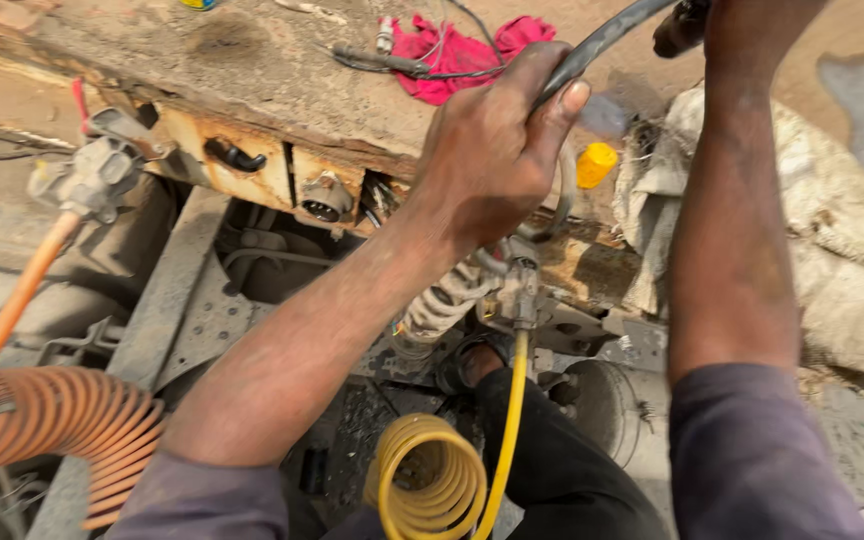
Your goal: The person works on a vehicle's electrical system, cleaning a multi-pin connector with a cloth and then inserting a wire into one of the connector's ports. The task involves handling coiled hoses and wires near the vehicle's undercarriage.
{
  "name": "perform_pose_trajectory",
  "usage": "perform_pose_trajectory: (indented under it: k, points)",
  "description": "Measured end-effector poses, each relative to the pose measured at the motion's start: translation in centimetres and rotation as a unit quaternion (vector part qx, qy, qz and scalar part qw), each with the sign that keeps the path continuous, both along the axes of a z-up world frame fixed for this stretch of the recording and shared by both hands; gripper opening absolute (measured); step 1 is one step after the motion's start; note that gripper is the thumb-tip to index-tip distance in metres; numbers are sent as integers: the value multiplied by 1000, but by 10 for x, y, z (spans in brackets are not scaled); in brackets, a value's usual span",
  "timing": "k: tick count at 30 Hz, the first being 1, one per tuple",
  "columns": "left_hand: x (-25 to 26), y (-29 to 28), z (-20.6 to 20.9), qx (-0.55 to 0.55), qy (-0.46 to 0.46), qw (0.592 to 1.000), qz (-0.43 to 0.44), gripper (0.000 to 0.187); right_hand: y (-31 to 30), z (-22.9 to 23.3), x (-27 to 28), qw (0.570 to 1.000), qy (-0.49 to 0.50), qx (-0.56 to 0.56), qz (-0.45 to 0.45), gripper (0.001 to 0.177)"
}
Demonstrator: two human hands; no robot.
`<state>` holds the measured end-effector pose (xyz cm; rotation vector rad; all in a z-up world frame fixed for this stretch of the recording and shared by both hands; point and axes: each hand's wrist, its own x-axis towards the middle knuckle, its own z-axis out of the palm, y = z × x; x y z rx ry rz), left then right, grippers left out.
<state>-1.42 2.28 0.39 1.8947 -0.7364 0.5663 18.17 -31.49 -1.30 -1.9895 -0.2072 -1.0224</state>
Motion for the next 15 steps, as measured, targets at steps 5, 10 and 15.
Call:
perform_pose_trajectory:
  k: [5,10,15]
  points:
    - [-10,-10,28,10,150,988,-30,39,27,-28,-3,957,-118,-263,-34,28]
    - [-20,-5,7,-6,-31,999,9,41,29,-29,1,992,-58,-111,-28,17]
    - [-22,5,4,40,94,994,-36,44,5,-5,-1,975,-204,-70,52,24]
